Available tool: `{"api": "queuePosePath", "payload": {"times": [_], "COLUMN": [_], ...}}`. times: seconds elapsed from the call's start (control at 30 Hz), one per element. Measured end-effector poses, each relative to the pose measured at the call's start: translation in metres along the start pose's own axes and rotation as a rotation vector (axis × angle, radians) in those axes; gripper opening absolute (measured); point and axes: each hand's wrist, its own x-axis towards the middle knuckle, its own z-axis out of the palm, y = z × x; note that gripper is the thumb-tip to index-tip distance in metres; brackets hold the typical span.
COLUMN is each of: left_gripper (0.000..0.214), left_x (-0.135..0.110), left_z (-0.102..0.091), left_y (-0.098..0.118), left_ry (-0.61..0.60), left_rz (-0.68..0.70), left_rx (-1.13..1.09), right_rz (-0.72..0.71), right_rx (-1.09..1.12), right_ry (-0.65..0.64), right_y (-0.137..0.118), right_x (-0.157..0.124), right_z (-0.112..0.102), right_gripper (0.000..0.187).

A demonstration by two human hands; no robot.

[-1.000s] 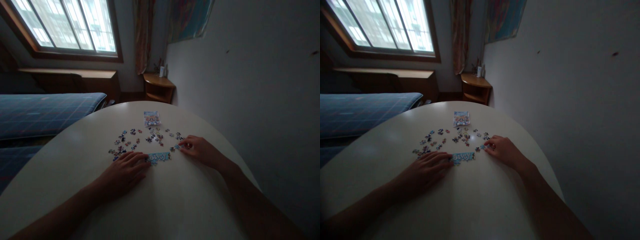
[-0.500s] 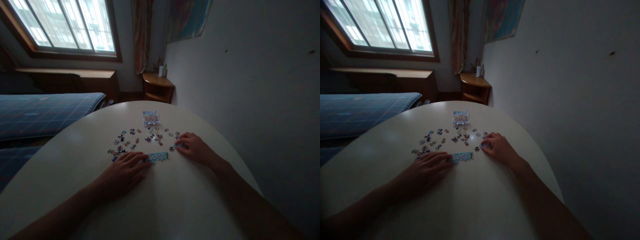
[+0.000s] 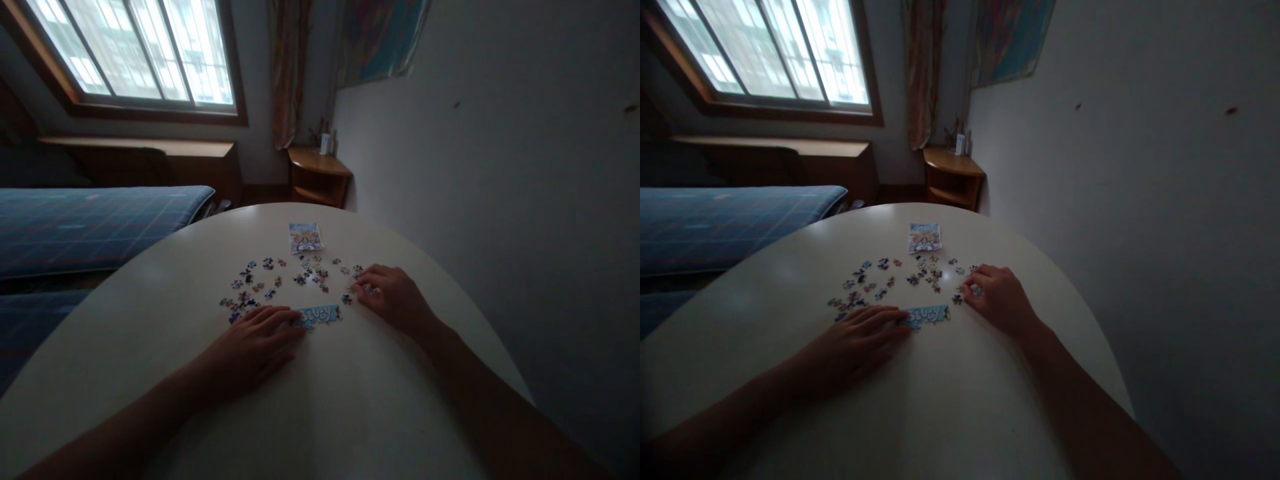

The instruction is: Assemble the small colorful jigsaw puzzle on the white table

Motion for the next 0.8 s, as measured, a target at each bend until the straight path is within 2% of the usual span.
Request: {"api": "queuePosePath", "payload": {"times": [0.07, 0.13, 0.3, 0.6, 0.8], "left_gripper": [0.034, 0.034, 0.034, 0.034, 0.034], "left_x": [0.0, 0.0, 0.0, 0.001, 0.001], "left_z": [0.0, 0.001, 0.001, 0.003, 0.001], "left_y": [0.0, 0.0, 0.001, -0.001, 0.002], "left_ry": [0.002, -0.003, -0.007, -0.016, -0.007], "left_rz": [-0.005, -0.008, -0.008, -0.002, 0.004], "left_rx": [0.001, 0.002, 0.006, 0.023, 0.022], "right_rz": [-0.097, -0.229, -0.451, -0.568, -0.598], "right_rx": [0.023, 0.062, 0.048, -0.004, 0.056], "right_ry": [0.082, 0.109, 0.065, -0.103, -0.148], "right_y": [-0.012, -0.025, -0.047, -0.044, -0.041], "right_x": [0.0, -0.001, -0.001, 0.002, 0.001], "right_z": [0.001, 0.004, 0.014, 0.013, 0.012], "right_gripper": [0.012, 0.01, 0.014, 0.019, 0.015]}}
